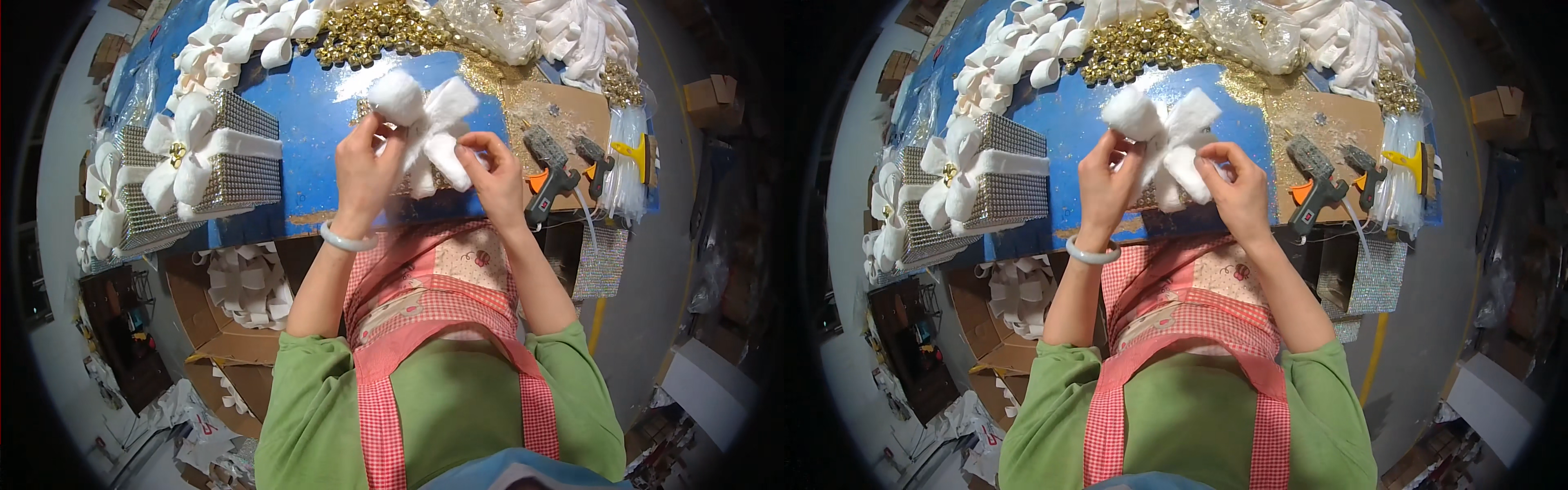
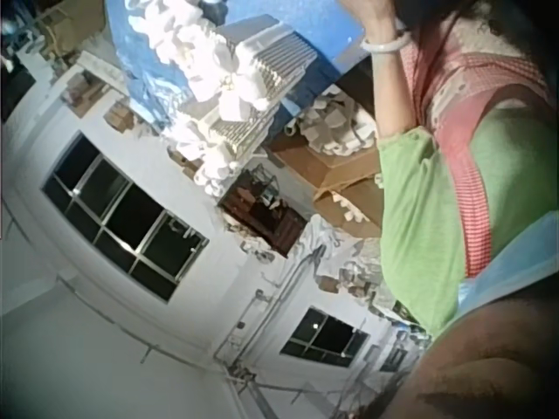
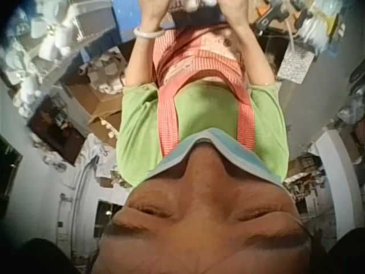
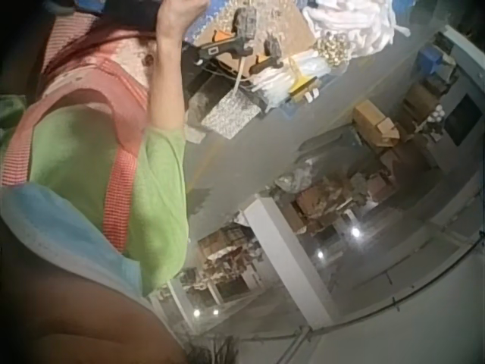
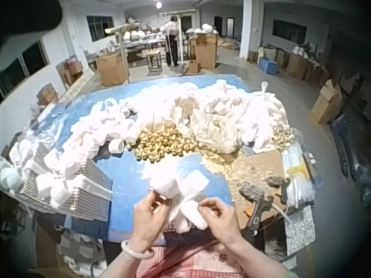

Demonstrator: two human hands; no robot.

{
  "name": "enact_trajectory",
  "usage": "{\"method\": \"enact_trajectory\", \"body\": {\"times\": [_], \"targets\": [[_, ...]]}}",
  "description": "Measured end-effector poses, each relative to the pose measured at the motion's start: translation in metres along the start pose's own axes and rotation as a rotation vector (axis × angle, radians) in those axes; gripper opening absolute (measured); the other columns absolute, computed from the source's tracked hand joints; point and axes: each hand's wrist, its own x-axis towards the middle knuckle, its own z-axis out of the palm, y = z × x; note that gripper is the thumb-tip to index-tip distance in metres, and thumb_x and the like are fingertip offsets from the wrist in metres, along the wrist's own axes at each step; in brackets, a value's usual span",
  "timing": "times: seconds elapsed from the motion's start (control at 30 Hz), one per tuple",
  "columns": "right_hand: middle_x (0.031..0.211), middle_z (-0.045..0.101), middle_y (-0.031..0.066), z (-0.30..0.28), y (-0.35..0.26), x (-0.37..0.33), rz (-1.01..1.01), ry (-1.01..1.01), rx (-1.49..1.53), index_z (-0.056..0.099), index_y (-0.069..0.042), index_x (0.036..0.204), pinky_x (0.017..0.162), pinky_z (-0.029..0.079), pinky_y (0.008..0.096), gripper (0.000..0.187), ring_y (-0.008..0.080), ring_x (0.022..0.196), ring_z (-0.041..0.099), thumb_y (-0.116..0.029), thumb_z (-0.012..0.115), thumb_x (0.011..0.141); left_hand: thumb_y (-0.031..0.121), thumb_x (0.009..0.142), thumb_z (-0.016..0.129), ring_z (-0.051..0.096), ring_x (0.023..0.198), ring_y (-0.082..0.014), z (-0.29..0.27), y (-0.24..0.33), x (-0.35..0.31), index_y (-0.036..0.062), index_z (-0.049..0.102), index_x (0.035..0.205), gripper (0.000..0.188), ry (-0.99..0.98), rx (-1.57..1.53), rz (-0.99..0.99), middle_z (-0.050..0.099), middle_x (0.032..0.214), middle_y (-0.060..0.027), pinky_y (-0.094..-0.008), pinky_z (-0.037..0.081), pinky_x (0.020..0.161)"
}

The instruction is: Assemble decorative gift boxes by attaching white ribbons and bows using a hot glue gun.

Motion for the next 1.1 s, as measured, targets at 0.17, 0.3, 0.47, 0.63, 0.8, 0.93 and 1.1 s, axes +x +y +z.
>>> {"method": "enact_trajectory", "body": {"times": [0.17, 0.3, 0.47, 0.63, 0.8, 0.93, 1.1], "targets": [[0.077, 0.065, -0.0002, 0.002, 0.004, 0.013, -0.015, -0.007, -0.146, 0.067, -0.003, 0.093, 0.056, 0.039, 0.0221, 0.016, 0.0037, 0.061, 0.047, -0.015, 0.067, 0.083, 0.020, 0.082, 0.066, 0.059, 0.060, -0.0232, -0.010, -0.004, -0.001, 0.0006, 0.064, 0.088, 0.021, -0.009, 0.192, -0.027, 0.063, 0.072, -0.0124, -0.0342, 0.047, 0.057], [0.076, 0.066, -0.0004, -0.004, 0.004, 0.020, 0.049, -0.097, -0.154, 0.068, -0.003, 0.092, 0.055, 0.040, 0.0231, 0.016, 0.0044, 0.060, 0.048, -0.016, 0.066, 0.083, 0.019, 0.082, 0.068, 0.058, 0.060, -0.0180, -0.021, -0.012, -0.021, 0.0012, 0.065, 0.091, 0.020, 0.000, 0.049, -0.033, 0.063, 0.078, -0.0095, -0.0301, 0.045, 0.055], [0.074, 0.063, -0.0032, -0.013, 0.005, 0.030, 0.065, -0.202, -0.175, 0.070, -0.003, 0.093, 0.055, 0.039, 0.0208, 0.015, 0.0026, 0.061, 0.048, -0.015, 0.065, 0.084, 0.016, 0.081, 0.069, 0.049, 0.057, -0.0151, -0.020, -0.017, -0.037, -0.0002, 0.062, 0.081, 0.017, -0.040, -0.011, -0.076, 0.057, 0.077, -0.0077, -0.0293, 0.040, 0.054], [0.077, 0.063, -0.0033, -0.012, 0.005, 0.030, 0.045, -0.244, -0.236, 0.069, -0.002, 0.094, 0.057, 0.039, 0.0206, 0.016, 0.0031, 0.065, 0.049, -0.014, 0.063, 0.086, 0.012, 0.081, 0.067, 0.049, 0.059, -0.0196, -0.018, -0.018, -0.045, -0.0018, 0.056, 0.074, 0.019, -0.017, 0.017, -0.057, 0.052, 0.074, -0.0094, -0.0322, 0.039, 0.055], [0.082, 0.064, 0.0049, -0.012, -0.002, 0.029, -0.106, -0.216, -0.352, 0.070, -0.004, 0.092, 0.062, 0.044, 0.0271, 0.015, 0.0127, 0.069, 0.057, -0.015, 0.065, 0.083, 0.011, 0.081, 0.066, 0.049, 0.057, -0.0226, -0.017, -0.014, -0.046, -0.0021, 0.055, 0.073, 0.019, -0.030, 0.052, -0.085, 0.051, 0.073, -0.0105, -0.0332, 0.040, 0.053], [0.082, 0.059, 0.0070, -0.010, -0.007, 0.029, -0.117, -0.228, -0.419, 0.070, -0.005, 0.090, 0.064, 0.044, 0.0293, 0.015, 0.0173, 0.070, 0.057, -0.016, 0.065, 0.082, 0.010, 0.081, 0.065, 0.050, 0.057, -0.0242, -0.021, -0.020, -0.042, -0.0014, 0.055, 0.075, 0.016, -0.079, 0.158, -0.049, 0.052, 0.075, -0.0104, -0.0347, 0.041, 0.054], [0.080, 0.058, 0.0078, -0.013, -0.005, 0.030, -0.133, -0.211, -0.398, 0.070, -0.005, 0.091, 0.065, 0.044, 0.0297, 0.015, 0.0184, 0.071, 0.057, -0.017, 0.064, 0.083, 0.009, 0.079, 0.065, 0.055, 0.072, -0.0257, -0.018, 0.005, -0.028, 0.0030, 0.060, 0.086, 0.010, 0.063, 0.342, 0.205, 0.056, 0.084, -0.0087, -0.0364, 0.044, 0.064]]}}
